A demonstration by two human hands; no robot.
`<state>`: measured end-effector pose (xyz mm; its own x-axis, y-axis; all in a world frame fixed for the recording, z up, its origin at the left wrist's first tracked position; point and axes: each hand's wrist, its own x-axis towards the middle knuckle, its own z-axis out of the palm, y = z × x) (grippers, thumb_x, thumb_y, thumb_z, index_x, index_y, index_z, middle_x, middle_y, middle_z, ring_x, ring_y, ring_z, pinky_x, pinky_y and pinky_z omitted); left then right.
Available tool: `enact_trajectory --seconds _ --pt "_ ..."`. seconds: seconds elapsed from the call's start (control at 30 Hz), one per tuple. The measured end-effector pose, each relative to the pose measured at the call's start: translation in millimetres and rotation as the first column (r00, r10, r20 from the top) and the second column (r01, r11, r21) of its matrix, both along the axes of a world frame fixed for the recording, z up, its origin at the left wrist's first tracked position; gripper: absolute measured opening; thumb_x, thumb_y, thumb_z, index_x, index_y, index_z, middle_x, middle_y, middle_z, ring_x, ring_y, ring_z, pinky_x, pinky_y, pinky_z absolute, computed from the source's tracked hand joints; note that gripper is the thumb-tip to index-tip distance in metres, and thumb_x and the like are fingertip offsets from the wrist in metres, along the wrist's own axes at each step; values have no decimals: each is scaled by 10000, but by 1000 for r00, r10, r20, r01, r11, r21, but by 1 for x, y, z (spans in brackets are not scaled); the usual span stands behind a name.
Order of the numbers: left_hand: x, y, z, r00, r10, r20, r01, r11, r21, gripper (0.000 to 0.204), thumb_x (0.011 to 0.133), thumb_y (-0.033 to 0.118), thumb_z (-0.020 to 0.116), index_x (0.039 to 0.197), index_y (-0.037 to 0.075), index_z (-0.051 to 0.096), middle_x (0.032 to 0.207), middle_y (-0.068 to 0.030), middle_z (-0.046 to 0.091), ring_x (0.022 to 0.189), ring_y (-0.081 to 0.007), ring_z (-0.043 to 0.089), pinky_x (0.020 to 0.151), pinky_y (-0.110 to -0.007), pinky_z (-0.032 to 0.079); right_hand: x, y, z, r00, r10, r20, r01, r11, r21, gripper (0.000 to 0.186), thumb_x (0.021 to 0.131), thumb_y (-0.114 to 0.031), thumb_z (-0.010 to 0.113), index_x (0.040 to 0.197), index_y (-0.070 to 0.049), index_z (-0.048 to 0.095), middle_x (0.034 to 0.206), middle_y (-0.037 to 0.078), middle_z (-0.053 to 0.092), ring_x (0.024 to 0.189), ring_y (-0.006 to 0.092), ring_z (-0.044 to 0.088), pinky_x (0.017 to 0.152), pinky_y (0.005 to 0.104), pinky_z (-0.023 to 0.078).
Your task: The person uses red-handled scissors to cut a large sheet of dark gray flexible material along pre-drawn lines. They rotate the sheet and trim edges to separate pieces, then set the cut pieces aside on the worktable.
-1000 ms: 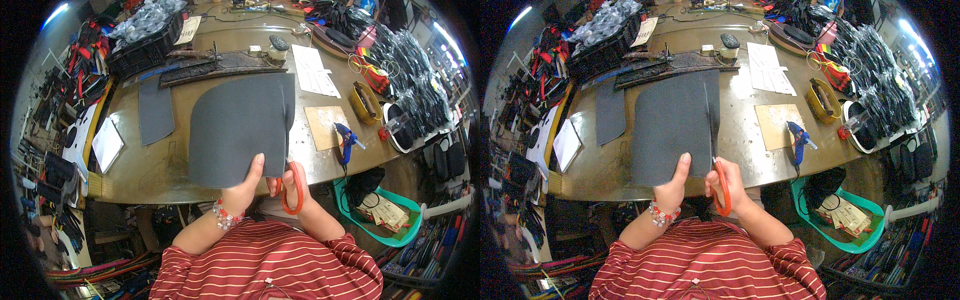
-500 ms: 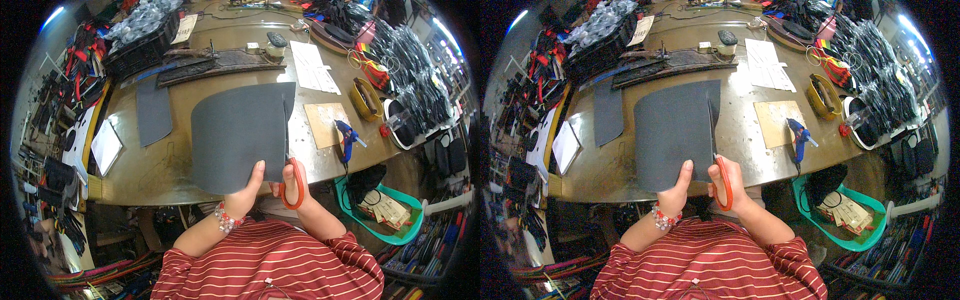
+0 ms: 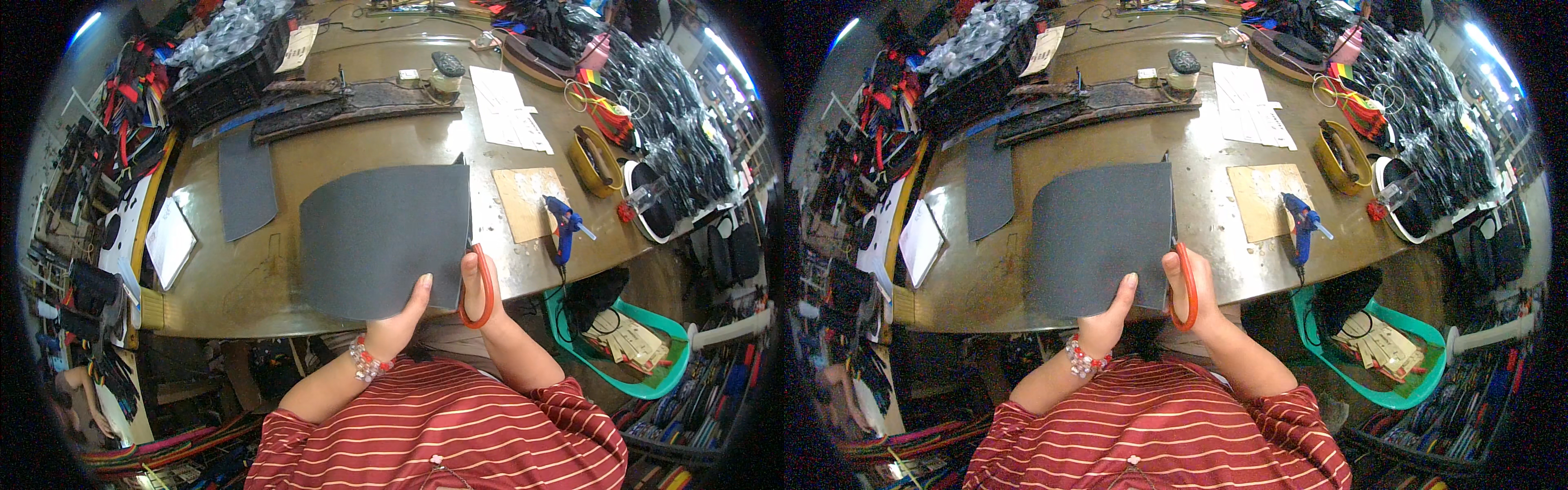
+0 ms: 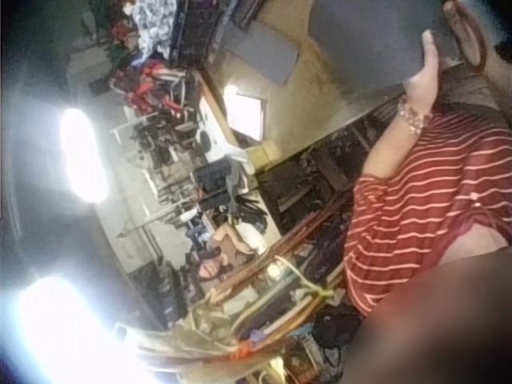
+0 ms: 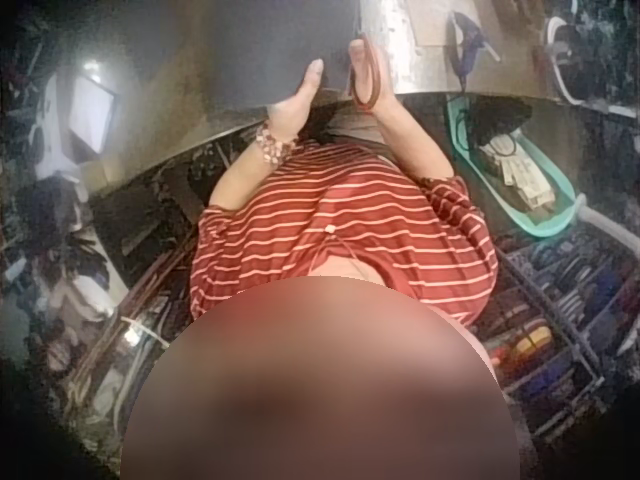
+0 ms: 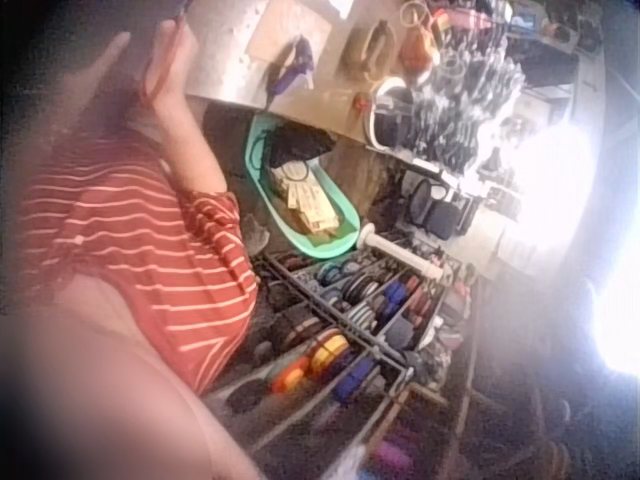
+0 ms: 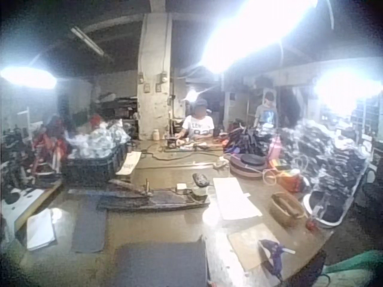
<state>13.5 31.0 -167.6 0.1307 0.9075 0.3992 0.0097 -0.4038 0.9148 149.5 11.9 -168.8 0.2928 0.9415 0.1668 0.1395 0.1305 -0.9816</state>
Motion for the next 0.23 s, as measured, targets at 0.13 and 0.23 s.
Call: enact_trajectory --seconds 0.13,0.23 --pt "-22 12 -4 982 -181 -62 175 981 -86 297 765 117 661 1010 -22 567 942 -97 605 822 -190 577 736 -302 456 18 7 4 886 61 -460 -85 996 -31 363 850 -396 534 854 -36 486 627 15 487 532 98 493 447 239 397" --pt "-56 37 -4 847 -527 -76 477 814 -332 401 762 169 674 1093 -6 531 1040 -96 578 945 -190 538 834 -305 418 30 25 0 951 -7 -310 27 998 62 368 798 -344 618 947 -33 488 744 36 534 635 115 523 520 251 425"
